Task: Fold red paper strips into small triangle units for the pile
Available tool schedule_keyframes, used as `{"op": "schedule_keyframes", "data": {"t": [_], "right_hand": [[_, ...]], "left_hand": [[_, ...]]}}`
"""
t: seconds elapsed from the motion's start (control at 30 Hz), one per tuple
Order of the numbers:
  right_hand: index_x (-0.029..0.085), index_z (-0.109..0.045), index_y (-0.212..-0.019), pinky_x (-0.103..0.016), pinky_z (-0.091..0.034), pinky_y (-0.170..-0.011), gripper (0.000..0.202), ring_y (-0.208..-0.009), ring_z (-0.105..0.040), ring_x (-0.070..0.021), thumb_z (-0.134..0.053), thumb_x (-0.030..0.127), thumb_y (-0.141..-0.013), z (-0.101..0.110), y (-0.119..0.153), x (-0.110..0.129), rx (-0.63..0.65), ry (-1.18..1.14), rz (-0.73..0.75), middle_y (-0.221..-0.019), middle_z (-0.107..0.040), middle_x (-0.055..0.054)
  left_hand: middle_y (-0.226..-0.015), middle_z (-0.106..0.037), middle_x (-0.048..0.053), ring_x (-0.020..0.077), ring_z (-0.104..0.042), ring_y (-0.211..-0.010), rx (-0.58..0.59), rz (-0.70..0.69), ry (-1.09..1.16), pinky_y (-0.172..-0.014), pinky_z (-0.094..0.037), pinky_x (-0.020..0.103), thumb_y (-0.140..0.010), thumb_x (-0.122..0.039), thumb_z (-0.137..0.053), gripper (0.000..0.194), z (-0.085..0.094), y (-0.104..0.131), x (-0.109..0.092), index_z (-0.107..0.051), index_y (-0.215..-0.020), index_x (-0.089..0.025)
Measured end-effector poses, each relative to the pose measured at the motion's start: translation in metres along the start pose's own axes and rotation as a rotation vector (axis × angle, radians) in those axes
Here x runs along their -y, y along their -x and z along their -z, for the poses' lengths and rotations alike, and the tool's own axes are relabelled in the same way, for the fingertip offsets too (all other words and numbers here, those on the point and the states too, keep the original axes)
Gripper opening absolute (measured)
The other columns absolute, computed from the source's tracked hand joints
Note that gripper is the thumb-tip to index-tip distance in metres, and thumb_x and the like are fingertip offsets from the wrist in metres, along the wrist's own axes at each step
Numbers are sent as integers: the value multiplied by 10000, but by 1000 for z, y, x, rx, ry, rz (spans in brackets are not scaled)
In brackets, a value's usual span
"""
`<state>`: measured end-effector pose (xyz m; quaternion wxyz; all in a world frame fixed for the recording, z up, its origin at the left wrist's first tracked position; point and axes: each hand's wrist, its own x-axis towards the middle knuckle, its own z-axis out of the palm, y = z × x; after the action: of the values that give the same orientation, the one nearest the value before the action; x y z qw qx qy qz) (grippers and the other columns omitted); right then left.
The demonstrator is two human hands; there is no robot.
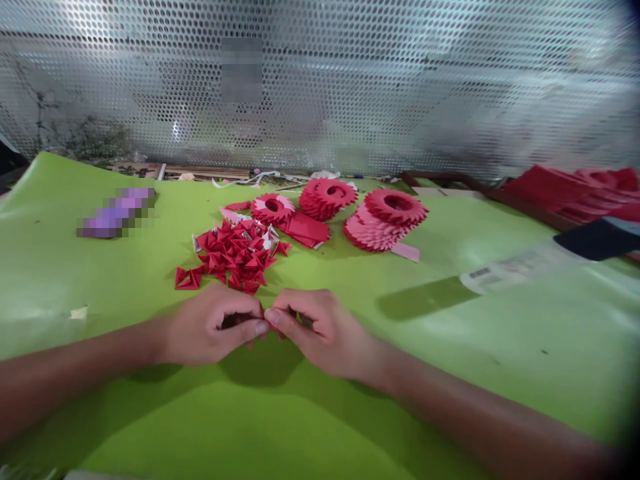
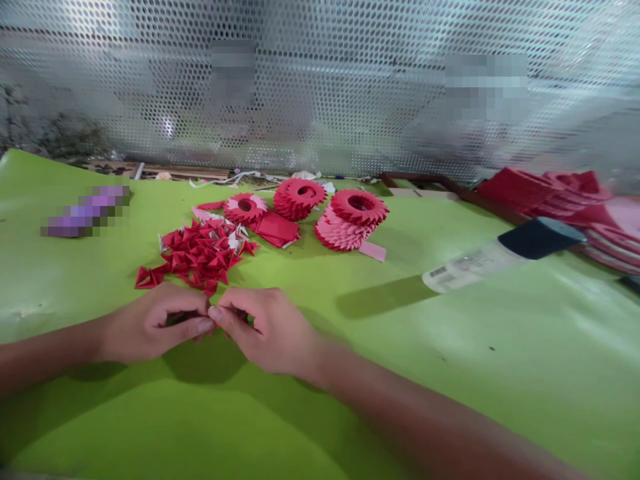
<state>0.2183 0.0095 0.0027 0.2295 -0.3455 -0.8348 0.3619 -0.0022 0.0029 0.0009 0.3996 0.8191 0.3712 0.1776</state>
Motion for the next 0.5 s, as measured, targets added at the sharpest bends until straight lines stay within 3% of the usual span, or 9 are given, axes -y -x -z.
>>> {"op": "schedule_keyframes", "data": {"t": [0.13,0.33,0.5], "right_hand": [[183,-597,-821,-242,-327,-527,330,-573,-515,-119,-485,409,-1033,1,-1,-1,44,49,-64,-673,-602,11],[182,-583,-796,-236,-360,-535,330,-576,-539,-113,-462,358,-1047,-1,1,0,1,-35,-30,-687,-632,2],[191,-526,-710,-248,-319,-521,425,-525,-458,-106,-416,414,-1055,4,0,-2,1,10,22,-605,-535,25]], "left_hand": [[-625,-561,-19,123,-517,-584,-60,44,25,-558,-348,226,-1000,-361,-478,360,2,-2,-2,-580,-716,-165],[-674,-575,-11,130,-522,-619,-41,39,51,-580,-376,229,-1017,-375,-418,359,2,-1,-3,-574,-764,-174],[-599,-514,-13,132,-446,-527,-90,-62,-301,-524,-276,257,-1013,-290,-387,327,-2,5,-4,-507,-727,-188]]}}
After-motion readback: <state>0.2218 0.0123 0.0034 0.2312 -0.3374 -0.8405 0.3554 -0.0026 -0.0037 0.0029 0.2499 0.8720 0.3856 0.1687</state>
